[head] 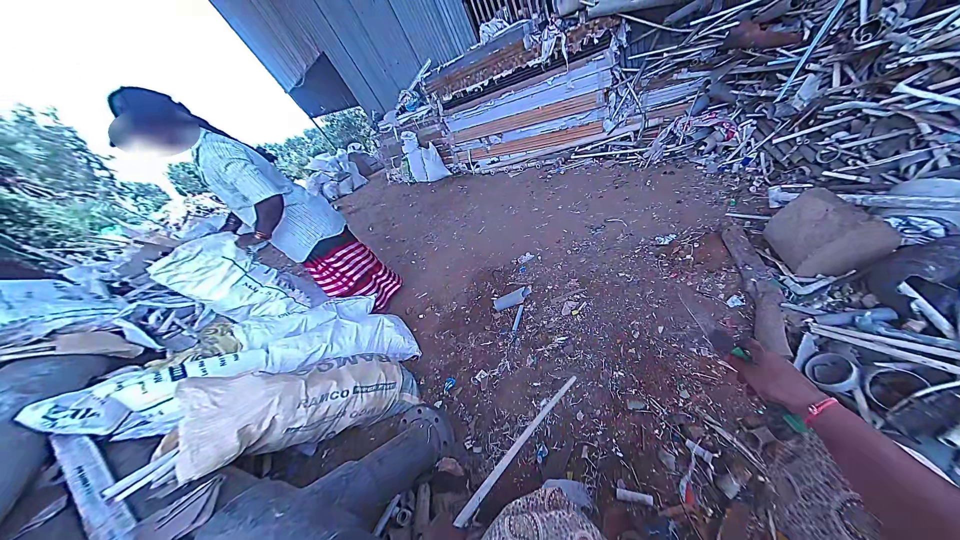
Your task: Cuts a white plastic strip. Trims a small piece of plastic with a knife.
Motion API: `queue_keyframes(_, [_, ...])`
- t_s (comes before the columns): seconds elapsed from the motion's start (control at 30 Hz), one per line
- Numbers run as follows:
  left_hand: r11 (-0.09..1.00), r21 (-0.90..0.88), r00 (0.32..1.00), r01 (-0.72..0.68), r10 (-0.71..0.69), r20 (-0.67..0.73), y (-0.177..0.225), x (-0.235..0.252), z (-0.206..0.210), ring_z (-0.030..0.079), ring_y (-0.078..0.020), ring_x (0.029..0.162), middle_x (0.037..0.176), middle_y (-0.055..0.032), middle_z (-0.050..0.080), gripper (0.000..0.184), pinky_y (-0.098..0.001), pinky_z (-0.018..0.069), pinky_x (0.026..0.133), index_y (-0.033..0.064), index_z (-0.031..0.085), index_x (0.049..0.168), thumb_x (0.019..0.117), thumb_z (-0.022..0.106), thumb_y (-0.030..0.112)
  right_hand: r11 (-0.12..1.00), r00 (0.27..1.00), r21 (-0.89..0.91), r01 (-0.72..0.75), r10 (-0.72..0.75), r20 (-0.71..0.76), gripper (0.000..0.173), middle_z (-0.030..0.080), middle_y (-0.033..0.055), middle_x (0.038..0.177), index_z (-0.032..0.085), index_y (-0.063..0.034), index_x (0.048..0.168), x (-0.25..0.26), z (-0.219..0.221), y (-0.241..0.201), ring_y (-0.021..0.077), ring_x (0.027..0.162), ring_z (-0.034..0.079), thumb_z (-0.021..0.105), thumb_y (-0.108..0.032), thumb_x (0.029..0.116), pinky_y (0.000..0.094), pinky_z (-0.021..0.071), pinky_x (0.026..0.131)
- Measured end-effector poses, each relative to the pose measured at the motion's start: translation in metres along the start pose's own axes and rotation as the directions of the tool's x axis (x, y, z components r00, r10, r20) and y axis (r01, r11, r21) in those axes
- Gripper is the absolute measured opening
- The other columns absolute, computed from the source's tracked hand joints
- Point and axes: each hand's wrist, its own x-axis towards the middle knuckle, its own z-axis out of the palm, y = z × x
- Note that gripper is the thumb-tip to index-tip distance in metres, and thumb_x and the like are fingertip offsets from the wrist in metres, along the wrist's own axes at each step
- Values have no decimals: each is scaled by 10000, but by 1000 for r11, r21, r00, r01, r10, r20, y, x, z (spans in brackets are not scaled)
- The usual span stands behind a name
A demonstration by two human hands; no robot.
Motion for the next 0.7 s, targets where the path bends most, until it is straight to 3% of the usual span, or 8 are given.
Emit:
queue_keyframes(0.1, [965,-261,999,-30,25,-22,41,32,-18,652,-335,1094,1191,-256,665,354,-477,494,988,-91,614,1269,1030,612,170,997,996,79,20,-13,-93,403,654,228,948,498,-5,1400,-27,-27,20,321,740,656,548,-253,1087,529,546,715])
queue_keyframes(0.17, [890,-444,978,-100,7,-207,80,48,-60,644,-284,980,1137,-247,634,404,-410,524,877,-112,530,1324,1001,644,103,984,985,178,22,9,-173,377,623,203,930,495,-1,1391,-45,-40,31,264,700,601,545,-216,1086,481,514,678])
queue_keyframes(0.23, [850,-483,907,-211,-15,-422,124,48,-113,513,-429,1351,1473,-347,463,774,-533,416,1126,-101,285,1537,954,727,152,964,977,264,26,32,-210,379,604,156,920,467,0,1414,-61,-47,42,181,667,582,522,-185,1088,387,515,627])
queue_keyframes(0.3, [900,-344,812,-269,20,-584,170,34,-158,315,-473,1490,1604,-342,276,930,-655,257,1185,-37,139,1612,954,720,274,939,974,343,19,60,-218,367,590,127,928,453,-13,1425,-75,-49,47,135,639,566,504,-159,1092,328,509,591])
queue_keyframes(0.37, [904,-240,749,-354,121,-651,208,15,-173,254,-480,1515,1629,-327,236,910,-693,188,1188,-23,161,1615,963,704,309,935,975,351,57,24,-221,358,585,92,870,467,-8,1408,-89,-48,53,107,599,568,507,-135,1076,290,509,554])
queue_keyframes(0.53, [808,-102,783,-580,519,-342,265,-32,-104,399,-410,1459,1558,-243,434,739,-657,195,1213,34,293,1595,1015,640,330,929,965,339,148,-61,-254,406,603,36,804,464,-2,1390,-111,-50,59,74,571,593,536,-164,1025,264,529,535])
queue_keyframes(0.63, [650,-126,641,-749,760,108,262,-35,-41,583,-357,1290,1410,-240,573,612,-515,427,1127,2,414,1523,1010,666,220,954,951,255,156,-76,-299,429,621,68,813,470,-10,1409,-109,-51,68,107,572,596,541,-192,1027,304,529,537])
queue_keyframes(0.7, [608,-211,578,-766,794,189,260,-42,-29,667,-320,1104,1244,-253,653,527,-462,504,1014,-48,485,1446,1004,670,169,969,941,210,133,-58,-332,425,632,119,852,475,-1,1418,-108,-56,73,163,608,604,544,-185,1041,375,532,577])
